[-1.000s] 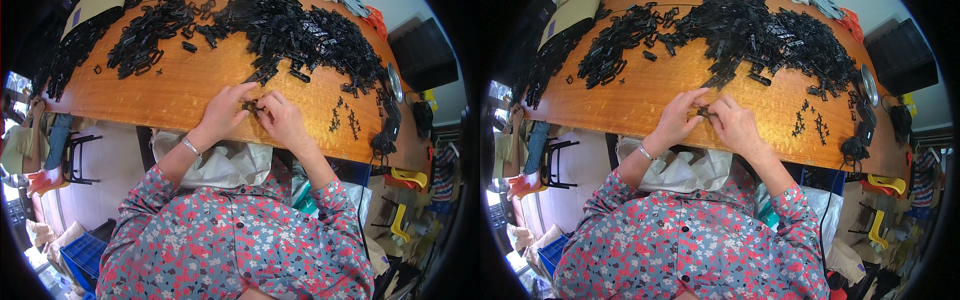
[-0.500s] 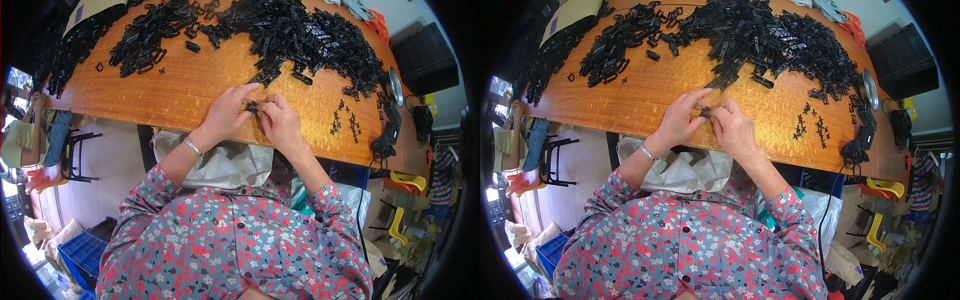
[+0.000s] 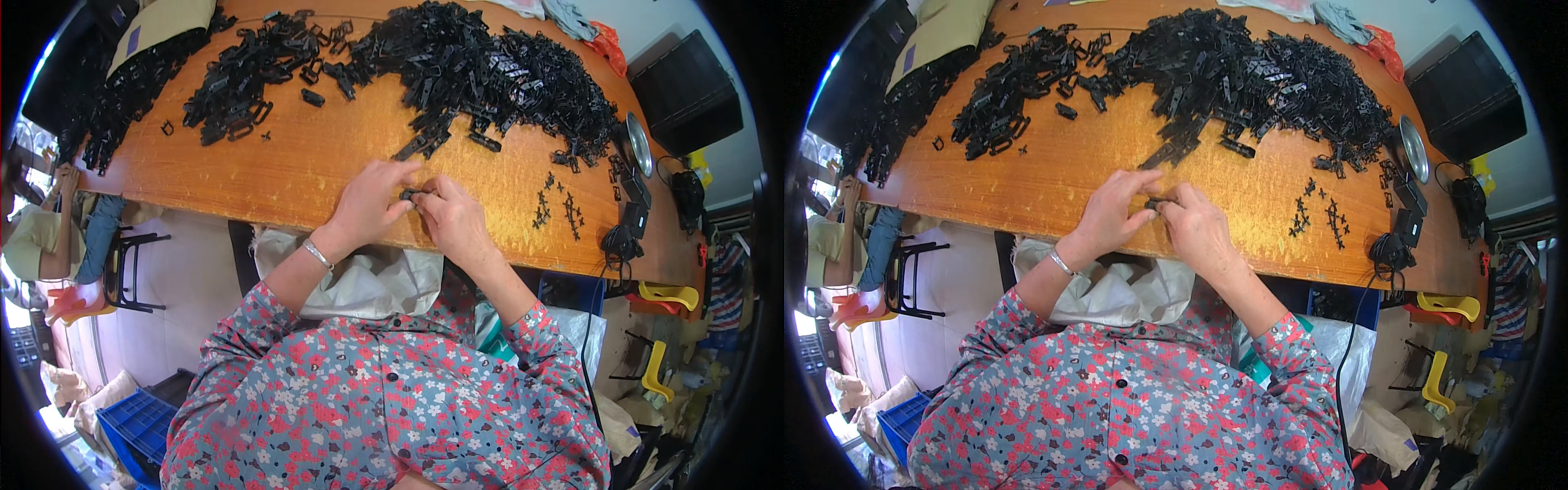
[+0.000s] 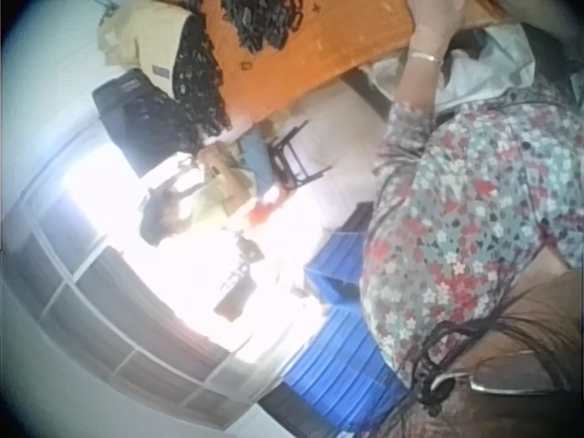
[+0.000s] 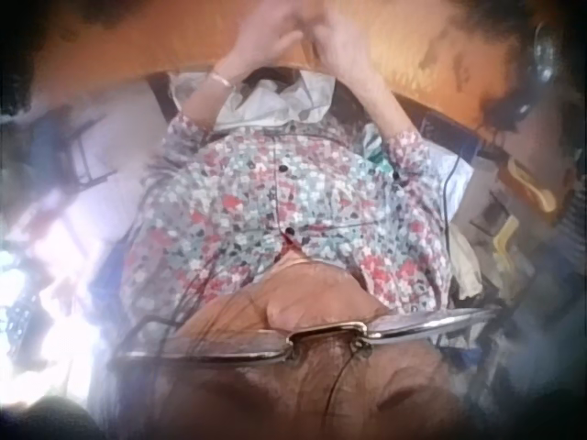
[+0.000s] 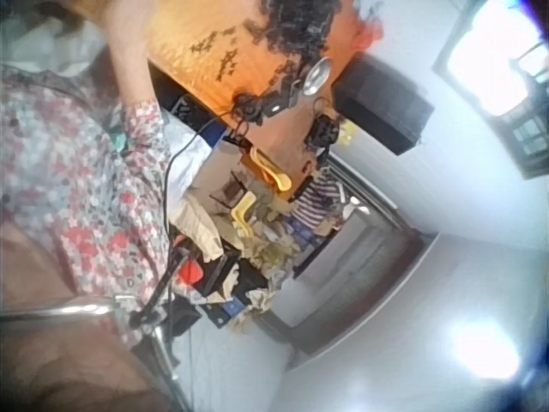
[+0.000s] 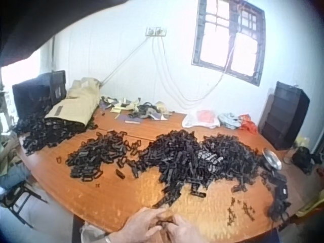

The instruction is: The person assembles plastic components by picking the parts from a table and fitting them together by hand.

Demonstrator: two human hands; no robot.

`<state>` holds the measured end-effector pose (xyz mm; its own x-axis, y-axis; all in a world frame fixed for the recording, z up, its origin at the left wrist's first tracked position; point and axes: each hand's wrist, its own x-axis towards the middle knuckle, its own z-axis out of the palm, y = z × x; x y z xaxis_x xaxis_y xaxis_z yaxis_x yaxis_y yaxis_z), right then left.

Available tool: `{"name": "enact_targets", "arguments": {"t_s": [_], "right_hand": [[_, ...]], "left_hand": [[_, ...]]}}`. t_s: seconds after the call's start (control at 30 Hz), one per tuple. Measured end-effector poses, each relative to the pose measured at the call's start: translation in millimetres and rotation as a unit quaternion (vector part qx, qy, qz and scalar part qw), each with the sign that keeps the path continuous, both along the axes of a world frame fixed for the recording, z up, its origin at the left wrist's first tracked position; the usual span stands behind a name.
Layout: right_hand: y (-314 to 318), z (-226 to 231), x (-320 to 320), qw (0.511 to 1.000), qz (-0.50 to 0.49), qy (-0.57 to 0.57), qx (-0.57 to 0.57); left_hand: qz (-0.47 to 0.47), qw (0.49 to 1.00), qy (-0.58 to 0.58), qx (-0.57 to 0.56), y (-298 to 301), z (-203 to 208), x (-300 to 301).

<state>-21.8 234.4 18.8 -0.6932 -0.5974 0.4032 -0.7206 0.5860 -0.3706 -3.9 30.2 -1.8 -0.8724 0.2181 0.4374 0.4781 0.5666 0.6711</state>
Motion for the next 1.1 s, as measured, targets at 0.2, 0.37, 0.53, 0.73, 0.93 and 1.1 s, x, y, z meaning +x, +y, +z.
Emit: {"name": "enact_targets", "arguments": {"t_s": [0.2,0.37,0.53,0.73,0.93,1.1], "right_hand": [[9.8,0.7,13.0,0.972,-0.018,-0.184,-0.146],[16.8,5.8,16.7,0.948,-0.025,-0.246,-0.200],[17.3,6.9,16.0,0.980,0.000,-0.115,-0.165],[14.8,10.0,23.5,0.982,-0.047,-0.099,-0.153],[6.0,12.6,33.5,0.987,-0.064,-0.065,-0.135],[-3.6,9.1,40.5,0.982,-0.060,-0.012,-0.178]], "left_hand": [[-0.045,0.956,-0.240,0.165,2.5,15.5,8.6],[-0.093,0.932,-0.251,0.246,3.1,9.7,5.9],[-0.094,0.900,-0.302,0.300,8.5,13.2,4.6],[-0.087,0.832,-0.319,0.446,18.0,10.7,16.7],[-0.076,0.814,-0.310,0.485,18.6,8.0,27.6],[-0.053,0.805,-0.294,0.513,18.2,2.0,28.9]]}}
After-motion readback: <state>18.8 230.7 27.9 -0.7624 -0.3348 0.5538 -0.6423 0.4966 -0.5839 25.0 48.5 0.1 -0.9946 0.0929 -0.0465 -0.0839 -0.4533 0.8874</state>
